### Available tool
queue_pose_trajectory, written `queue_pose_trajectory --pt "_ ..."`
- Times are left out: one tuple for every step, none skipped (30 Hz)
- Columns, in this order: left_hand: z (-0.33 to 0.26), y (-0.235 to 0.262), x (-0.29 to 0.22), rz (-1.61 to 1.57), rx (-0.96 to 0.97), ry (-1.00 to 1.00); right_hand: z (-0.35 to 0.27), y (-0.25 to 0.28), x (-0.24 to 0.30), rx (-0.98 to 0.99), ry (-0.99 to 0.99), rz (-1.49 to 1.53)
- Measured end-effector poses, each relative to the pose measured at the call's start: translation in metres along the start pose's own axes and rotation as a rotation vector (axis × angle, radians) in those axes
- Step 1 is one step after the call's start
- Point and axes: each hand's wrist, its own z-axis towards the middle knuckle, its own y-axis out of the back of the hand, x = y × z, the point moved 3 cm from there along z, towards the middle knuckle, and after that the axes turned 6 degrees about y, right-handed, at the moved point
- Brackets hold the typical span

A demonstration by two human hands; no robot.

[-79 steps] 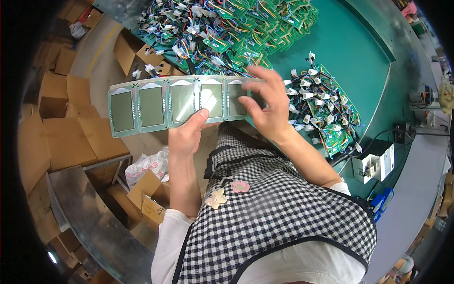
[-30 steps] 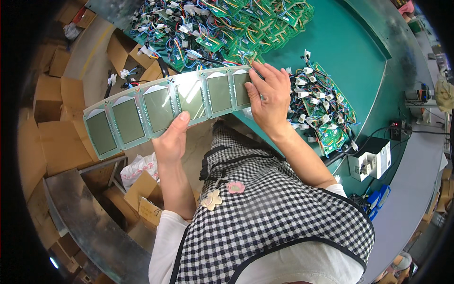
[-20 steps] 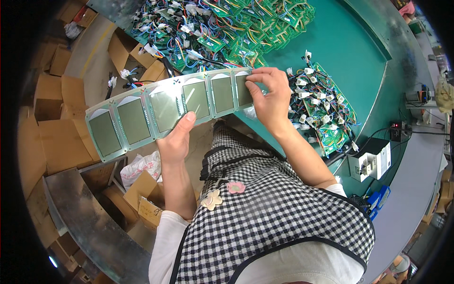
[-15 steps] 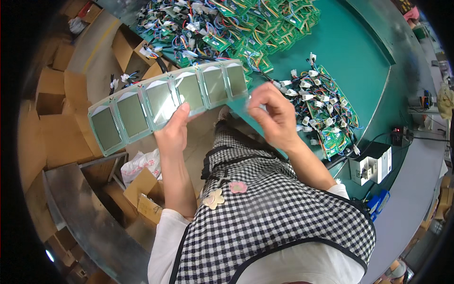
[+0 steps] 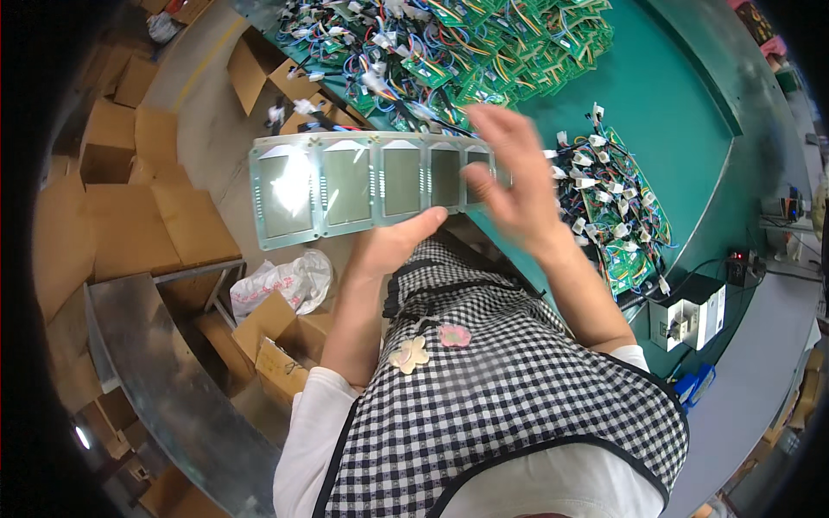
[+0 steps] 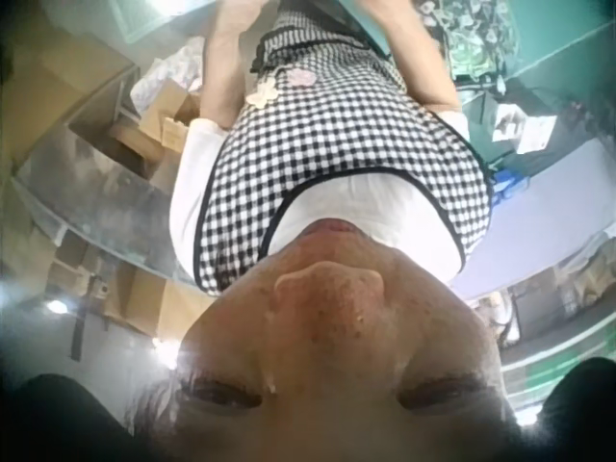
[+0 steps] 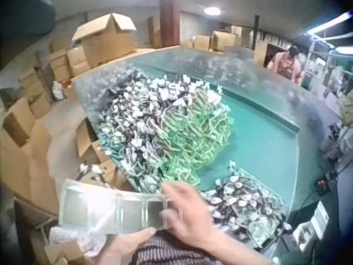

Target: The person sorts and assembles electronic circuit boards with wiring harnesses by hand.

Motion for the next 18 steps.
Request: queue_pose_trajectory --pt "0.003 -0.009 -0.003 0.013 -0.005 -0.074 0.005 -0.009 0.01 0.024 0.03 0.0" --pt "0.005 -0.015 -0.005 0.026 -0.011 -0.148 0.009 -0.017 0.019 0.05 0.06 0.0" --pt "0.007 -0.018 -0.005 0.087 0.039 -0.178 0.008 -0.025 0.018 0.076 0.059 -0.073" --pt "0.008 -0.019 0.0 0.084 0.039 -0.179 0.006 -0.026 0.018 0.078 0.059 -0.074" --pt "0.009 -0.019 0.006 0.069 0.044 -0.193 0.004 -0.028 0.02 0.103 0.088 -0.143" --pt "0.009 -0.02 0.009 0.053 0.047 -0.205 0.001 -0.029 0.021 0.129 0.116 -0.211" --pt "0.007 -0.023 0.006 0.048 0.05 -0.234 -0.002 -0.029 0.019 0.085 0.14 -0.207" --pt "0.007 -0.022 0.007 0.046 0.048 -0.232 -0.006 -0.031 0.013 0.089 0.139 -0.206" --pt "0.006 -0.022 0.008 0.034 0.074 -0.198 -0.009 -0.031 0.009 0.047 0.174 -0.128" --pt "0.006 -0.023 0.009 0.023 0.1 -0.164 -0.011 -0.03 0.008 0.005 0.207 -0.05" --pt "0.007 -0.022 0.009 0.024 0.098 -0.165 -0.012 -0.031 0.007 0.005 0.21 -0.048" --pt "0.007 -0.02 0.011 0.023 0.106 -0.167 -0.014 -0.032 0.006 0.002 0.145 0.061" --pt "0.007 -0.019 0.012 0.022 0.114 -0.168 -0.014 -0.033 0.005 -0.002 0.079 0.168" --pt "0.008 -0.019 0.011 0.021 0.116 -0.167 -0.012 -0.033 0.009 -0.003 0.077 0.167" --pt "0.008 -0.019 0.008 -0.008 0.099 -0.146 -0.006 -0.028 0.014 -0.058 0.004 0.102" --pt "0.009 -0.019 0.007 -0.038 0.083 -0.125 -0.003 -0.025 0.016 -0.113 -0.069 0.036" --pt "0.01 -0.02 0.008 -0.005 0.046 -0.157 -0.002 -0.029 0.014 -0.034 -0.044 -0.091" --pt "0.009 -0.02 0.008 -0.004 0.047 -0.157 -0.002 -0.028 0.013 -0.035 -0.045 -0.092"
